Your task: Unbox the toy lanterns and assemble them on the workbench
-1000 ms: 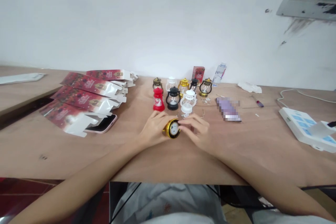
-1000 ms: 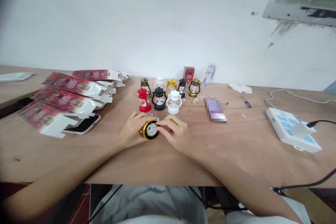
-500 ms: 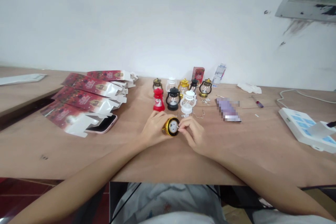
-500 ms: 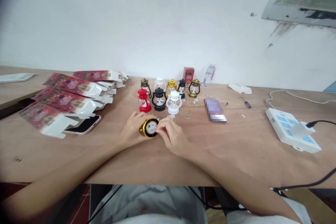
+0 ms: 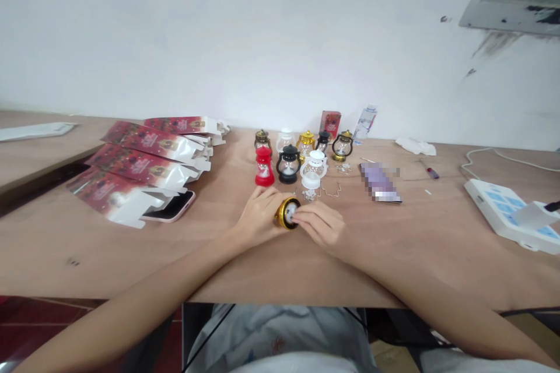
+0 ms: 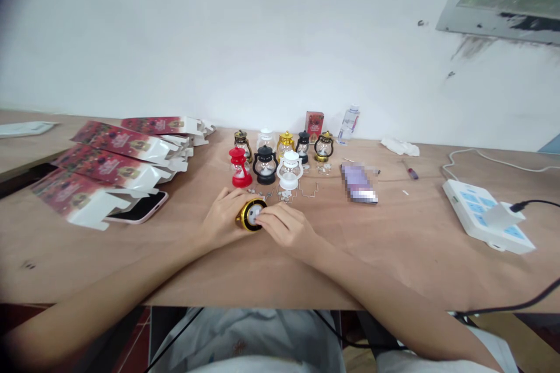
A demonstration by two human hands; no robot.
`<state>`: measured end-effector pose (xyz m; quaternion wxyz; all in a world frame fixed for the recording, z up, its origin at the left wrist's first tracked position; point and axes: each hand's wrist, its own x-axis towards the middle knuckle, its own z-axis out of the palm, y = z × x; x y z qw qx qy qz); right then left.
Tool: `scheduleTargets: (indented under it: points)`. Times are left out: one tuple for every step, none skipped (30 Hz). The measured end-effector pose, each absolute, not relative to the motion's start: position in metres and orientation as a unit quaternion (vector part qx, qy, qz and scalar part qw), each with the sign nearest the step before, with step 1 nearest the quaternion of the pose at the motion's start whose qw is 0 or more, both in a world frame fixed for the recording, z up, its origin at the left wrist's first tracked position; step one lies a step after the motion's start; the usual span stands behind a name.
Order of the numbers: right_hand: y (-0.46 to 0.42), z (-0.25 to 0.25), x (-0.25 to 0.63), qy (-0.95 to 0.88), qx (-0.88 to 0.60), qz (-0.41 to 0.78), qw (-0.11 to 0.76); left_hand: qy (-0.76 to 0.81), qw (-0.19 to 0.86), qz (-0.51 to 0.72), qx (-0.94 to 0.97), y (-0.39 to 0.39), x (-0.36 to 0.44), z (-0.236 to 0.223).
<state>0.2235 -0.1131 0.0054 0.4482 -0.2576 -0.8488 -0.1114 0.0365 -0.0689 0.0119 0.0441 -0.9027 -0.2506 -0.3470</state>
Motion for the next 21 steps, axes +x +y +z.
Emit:
scheduleTargets:
  points:
    - [-0.113,0.005,0.223,-0.851,-0.256,-0.126,0.441,-0.253,0.045,-0.349,-0.901,-0.069,0.037,0.011]
    - [-0.113,0.004,0.223,-0.851,-0.253,-0.144,0.437,-0.256,0.047,-0.349,-0.900,-0.069,0.038,0.011]
    - [-0.112,0.003,0.223,-0.850,-0.248,-0.166,0.434,-0.259,0.051,-0.350,-0.899,-0.069,0.038,0.011]
    - [-0.112,0.002,0.223,-0.848,-0.242,-0.193,0.431,-0.262,0.058,-0.353,-0.896,-0.069,0.039,0.010]
    - [-0.111,0.001,0.222,-0.845,-0.236,-0.221,0.426,-0.262,0.067,-0.358,-0.894,-0.070,0.040,0.010]
    - [-0.111,0.000,0.222,-0.841,-0.230,-0.251,0.420,-0.262,0.077,-0.363,-0.891,-0.070,0.040,0.010]
    - [-0.110,-0.001,0.221,-0.838,-0.224,-0.278,0.412,-0.262,0.086,-0.368,-0.888,-0.070,0.041,0.010]
    - [-0.110,-0.002,0.221,-0.835,-0.221,-0.301,0.404,-0.260,0.093,-0.373,-0.886,-0.070,0.041,0.010]
    - [-0.109,-0.003,0.221,-0.833,-0.219,-0.318,0.397,-0.258,0.098,-0.375,-0.885,-0.070,0.041,0.010]
    - [-0.109,-0.003,0.221,-0.831,-0.218,-0.329,0.391,-0.257,0.100,-0.375,-0.885,-0.070,0.042,0.010]
    - [-0.109,-0.003,0.221,-0.831,-0.218,-0.338,0.384,-0.256,0.101,-0.375,-0.885,-0.070,0.042,0.010]
    - [-0.109,-0.002,0.221,-0.830,-0.217,-0.347,0.377,-0.255,0.101,-0.374,-0.886,-0.069,0.042,0.010]
    - [-0.110,-0.001,0.221,-0.830,-0.216,-0.356,0.370,-0.255,0.101,-0.373,-0.886,-0.069,0.042,0.010]
    - [-0.110,0.000,0.221,-0.830,-0.215,-0.366,0.363,-0.257,0.101,-0.371,-0.887,-0.069,0.042,0.010]
    - [-0.110,0.001,0.221,-0.828,-0.213,-0.376,0.357,-0.259,0.100,-0.370,-0.887,-0.069,0.042,0.010]
    - [-0.110,0.003,0.221,-0.826,-0.211,-0.384,0.354,-0.259,0.098,-0.369,-0.887,-0.069,0.042,0.010]
    - [-0.110,0.004,0.221,-0.824,-0.210,-0.390,0.354,-0.260,0.095,-0.368,-0.887,-0.069,0.042,0.010]
    - [-0.109,0.005,0.222,-0.822,-0.206,-0.393,0.358,-0.261,0.094,-0.368,-0.888,-0.069,0.042,0.010]
    - [-0.108,0.006,0.222,-0.820,-0.202,-0.393,0.363,-0.261,0.093,-0.367,-0.888,-0.069,0.042,0.010]
    - [-0.107,0.006,0.222,-0.820,-0.198,-0.390,0.371,-0.261,0.094,-0.367,-0.888,-0.069,0.042,0.010]
    - [-0.106,0.007,0.222,-0.820,-0.193,-0.384,0.378,-0.260,0.095,-0.367,-0.888,-0.069,0.042,0.011]
